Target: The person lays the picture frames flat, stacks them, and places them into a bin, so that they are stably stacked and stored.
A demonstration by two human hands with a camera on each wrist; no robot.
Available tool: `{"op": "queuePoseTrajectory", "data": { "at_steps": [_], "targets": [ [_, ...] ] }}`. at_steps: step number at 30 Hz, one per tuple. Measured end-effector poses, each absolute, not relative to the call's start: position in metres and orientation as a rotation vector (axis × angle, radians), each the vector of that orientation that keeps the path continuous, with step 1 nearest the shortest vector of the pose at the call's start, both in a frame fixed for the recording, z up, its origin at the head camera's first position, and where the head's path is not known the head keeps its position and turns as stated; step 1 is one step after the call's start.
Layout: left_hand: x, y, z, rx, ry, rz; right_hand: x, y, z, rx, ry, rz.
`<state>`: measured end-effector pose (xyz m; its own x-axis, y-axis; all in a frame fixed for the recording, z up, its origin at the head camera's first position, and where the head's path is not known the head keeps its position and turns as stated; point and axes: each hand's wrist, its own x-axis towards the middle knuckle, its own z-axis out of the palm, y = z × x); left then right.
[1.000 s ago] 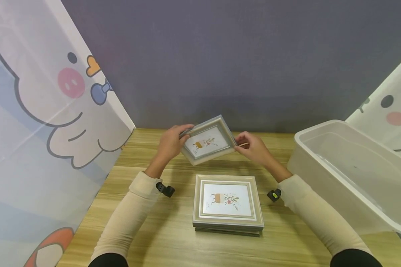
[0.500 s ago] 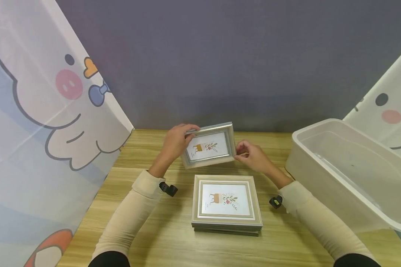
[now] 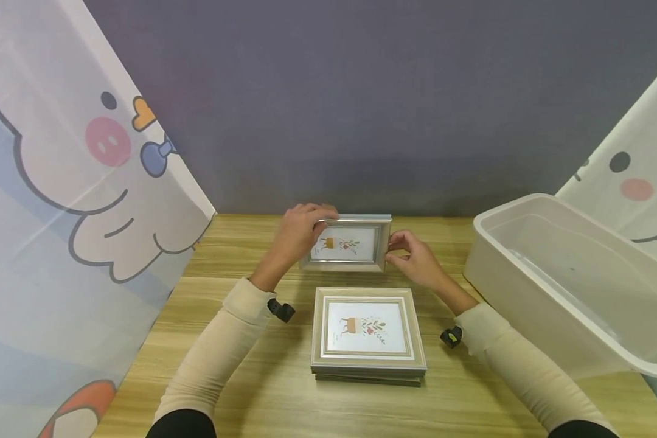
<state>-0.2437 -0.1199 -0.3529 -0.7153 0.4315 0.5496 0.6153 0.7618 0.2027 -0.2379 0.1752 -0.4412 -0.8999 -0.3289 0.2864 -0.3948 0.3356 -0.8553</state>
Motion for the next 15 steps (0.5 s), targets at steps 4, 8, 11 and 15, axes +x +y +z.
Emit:
{"op": "queuePoseTrajectory", "data": {
  "at_steps": [4,8,11,15],
  "targets": [
    [-0.243,-0.118,-0.354,-0.782,-2.486,-0.526,-0.240,0.175,-0.440,0.682,-2.413,1.759],
    [-0.244,-0.116,-0.355,-0.770,-2.500,-0.515,-0.242,0.176,-0.435,0.688,-2.346,1.747],
    [-0.245,-0.114,-0.357,-0.767,-2.502,-0.502,-0.243,0.176,-0.432,0.708,-2.316,1.722],
    [-0.244,-0.112,-0.358,-0.766,-2.488,-0.489,-0.244,0.177,-0.428,0.744,-2.311,1.701]
  ]
}}
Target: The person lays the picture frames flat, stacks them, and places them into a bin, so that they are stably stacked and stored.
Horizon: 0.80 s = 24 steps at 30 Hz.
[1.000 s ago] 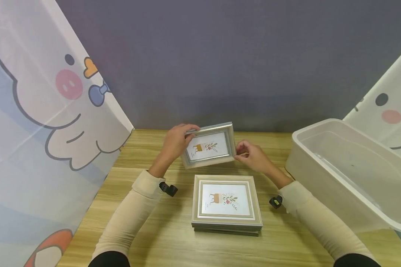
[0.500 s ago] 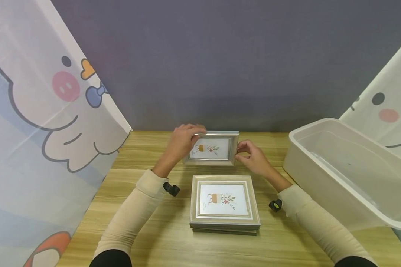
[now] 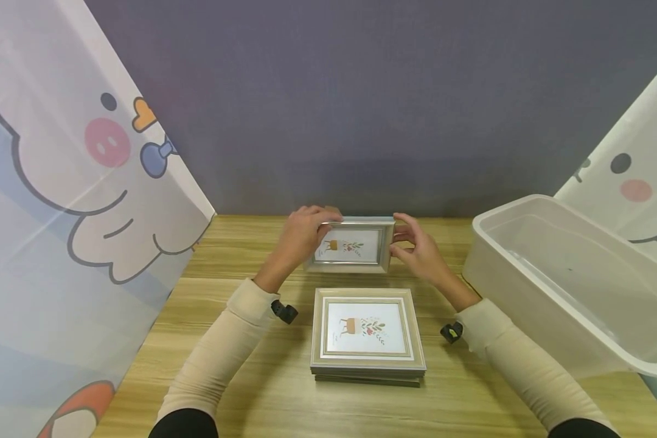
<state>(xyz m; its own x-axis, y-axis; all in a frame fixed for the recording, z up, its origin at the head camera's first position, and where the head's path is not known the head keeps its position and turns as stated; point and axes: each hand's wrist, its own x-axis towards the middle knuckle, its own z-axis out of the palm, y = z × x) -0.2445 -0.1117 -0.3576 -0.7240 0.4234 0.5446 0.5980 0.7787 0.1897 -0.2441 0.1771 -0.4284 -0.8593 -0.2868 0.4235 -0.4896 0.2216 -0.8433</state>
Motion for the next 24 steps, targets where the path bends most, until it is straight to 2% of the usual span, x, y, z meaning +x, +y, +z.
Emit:
{"op": "queuePoseTrajectory", "data": {
  "at_steps": [11,19,24],
  "targets": [
    [-0.244,-0.110,-0.363,-0.767,-2.494,-0.490,-0.240,0.174,-0.423,0.750,-2.336,1.621],
    [-0.244,-0.112,-0.364,-0.783,-2.501,-0.504,-0.218,0.167,-0.394,0.753,-2.319,1.593],
    [-0.244,-0.116,-0.363,-0.786,-2.493,-0.518,-0.217,0.168,-0.392,0.774,-2.279,1.591]
  ]
}}
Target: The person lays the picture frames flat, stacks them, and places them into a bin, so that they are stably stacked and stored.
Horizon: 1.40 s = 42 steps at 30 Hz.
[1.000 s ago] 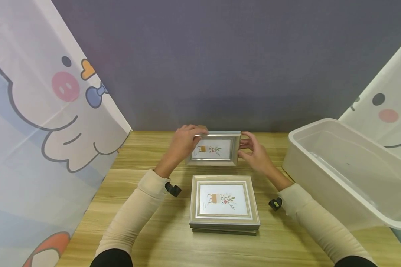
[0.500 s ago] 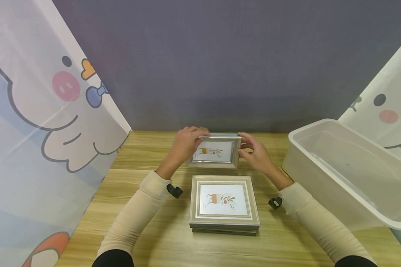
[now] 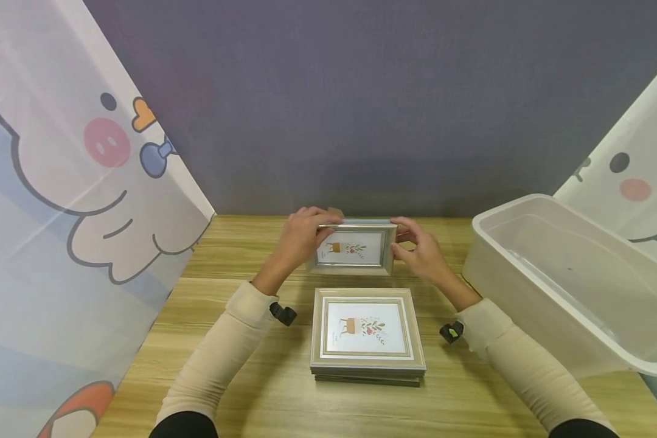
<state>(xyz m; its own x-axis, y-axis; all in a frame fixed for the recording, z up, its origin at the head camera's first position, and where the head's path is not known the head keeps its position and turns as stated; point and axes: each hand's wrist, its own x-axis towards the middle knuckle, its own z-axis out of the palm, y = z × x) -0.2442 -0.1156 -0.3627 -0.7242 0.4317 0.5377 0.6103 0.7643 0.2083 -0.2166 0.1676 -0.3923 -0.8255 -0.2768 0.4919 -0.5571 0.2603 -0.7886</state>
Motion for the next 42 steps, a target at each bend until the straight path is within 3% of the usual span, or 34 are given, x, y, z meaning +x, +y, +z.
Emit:
{"op": "queuePoseTrajectory", "data": {
  "at_steps": [15,24,42],
  "targets": [
    [-0.244,-0.132,-0.356,-0.785,-2.485,-0.736,-0.219,0.177,-0.395,0.774,-2.208,1.604],
    [-0.248,-0.144,-0.357,-0.684,-2.601,-0.960,-0.238,0.192,-0.423,0.736,-2.207,1.623],
    [-0.275,-0.168,-0.376,-0.721,-2.636,-1.737,-0.236,0.194,-0.419,0.781,-2.133,1.680]
  ]
}}
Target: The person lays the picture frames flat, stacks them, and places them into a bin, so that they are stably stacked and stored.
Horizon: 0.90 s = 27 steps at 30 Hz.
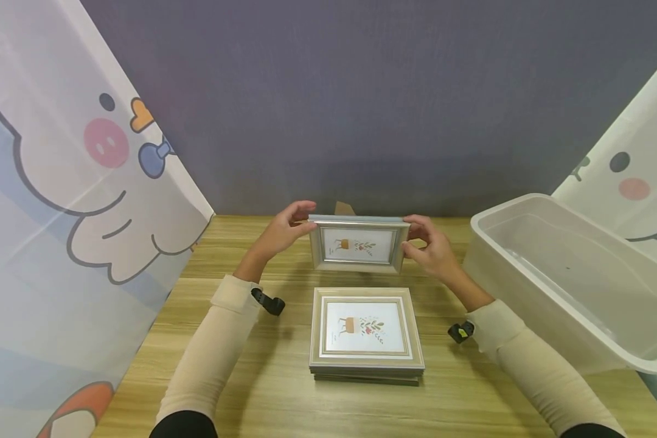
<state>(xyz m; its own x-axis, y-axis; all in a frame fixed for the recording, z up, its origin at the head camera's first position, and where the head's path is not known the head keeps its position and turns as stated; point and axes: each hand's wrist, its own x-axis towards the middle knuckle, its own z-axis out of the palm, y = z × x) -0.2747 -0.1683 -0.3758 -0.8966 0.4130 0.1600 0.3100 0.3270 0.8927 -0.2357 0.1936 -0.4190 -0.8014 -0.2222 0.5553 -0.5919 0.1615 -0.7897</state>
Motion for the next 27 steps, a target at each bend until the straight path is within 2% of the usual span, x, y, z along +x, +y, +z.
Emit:
{"op": "queuePoseTrajectory", "data": {
  "at_steps": [10,27],
  "targets": [
    [-0.287,-0.168,-0.388,0.843,2.164,1.652,-0.237,0.196,-0.416,0.791,-2.140,1.670],
    [-0.298,-0.160,-0.399,0.852,1.792,1.907,-0.236,0.196,-0.413,0.819,-2.133,1.684]
  ]
}}
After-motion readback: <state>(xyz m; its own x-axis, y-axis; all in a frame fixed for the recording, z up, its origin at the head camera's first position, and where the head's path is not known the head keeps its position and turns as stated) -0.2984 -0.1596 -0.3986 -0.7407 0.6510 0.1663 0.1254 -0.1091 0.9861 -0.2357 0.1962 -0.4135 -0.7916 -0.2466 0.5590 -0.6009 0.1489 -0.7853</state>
